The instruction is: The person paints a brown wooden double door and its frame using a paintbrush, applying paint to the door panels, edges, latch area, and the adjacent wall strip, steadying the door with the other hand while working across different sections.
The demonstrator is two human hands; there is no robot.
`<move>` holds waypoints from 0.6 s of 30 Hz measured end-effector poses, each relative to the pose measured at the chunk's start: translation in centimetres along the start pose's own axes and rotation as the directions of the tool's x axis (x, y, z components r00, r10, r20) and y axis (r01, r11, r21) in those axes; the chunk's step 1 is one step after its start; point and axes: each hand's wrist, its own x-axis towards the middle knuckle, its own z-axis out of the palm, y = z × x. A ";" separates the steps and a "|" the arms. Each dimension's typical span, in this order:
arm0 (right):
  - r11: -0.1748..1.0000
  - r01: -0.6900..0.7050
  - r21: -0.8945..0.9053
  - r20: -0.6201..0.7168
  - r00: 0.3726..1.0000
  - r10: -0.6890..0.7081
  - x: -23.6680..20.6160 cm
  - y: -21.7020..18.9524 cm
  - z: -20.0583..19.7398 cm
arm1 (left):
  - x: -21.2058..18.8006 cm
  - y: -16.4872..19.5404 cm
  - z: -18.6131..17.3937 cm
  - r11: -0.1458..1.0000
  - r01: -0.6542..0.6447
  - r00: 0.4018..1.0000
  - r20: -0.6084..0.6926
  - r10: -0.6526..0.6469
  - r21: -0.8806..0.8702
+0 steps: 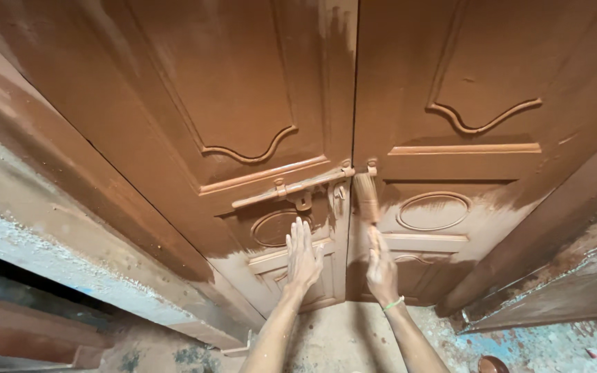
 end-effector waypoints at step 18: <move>0.990 0.024 -0.142 0.100 0.995 -0.010 -0.6 3.6 -0.5 | 0.4 -2.8 1.2 0.998 -0.042 0.999 -0.034 0.041 -0.053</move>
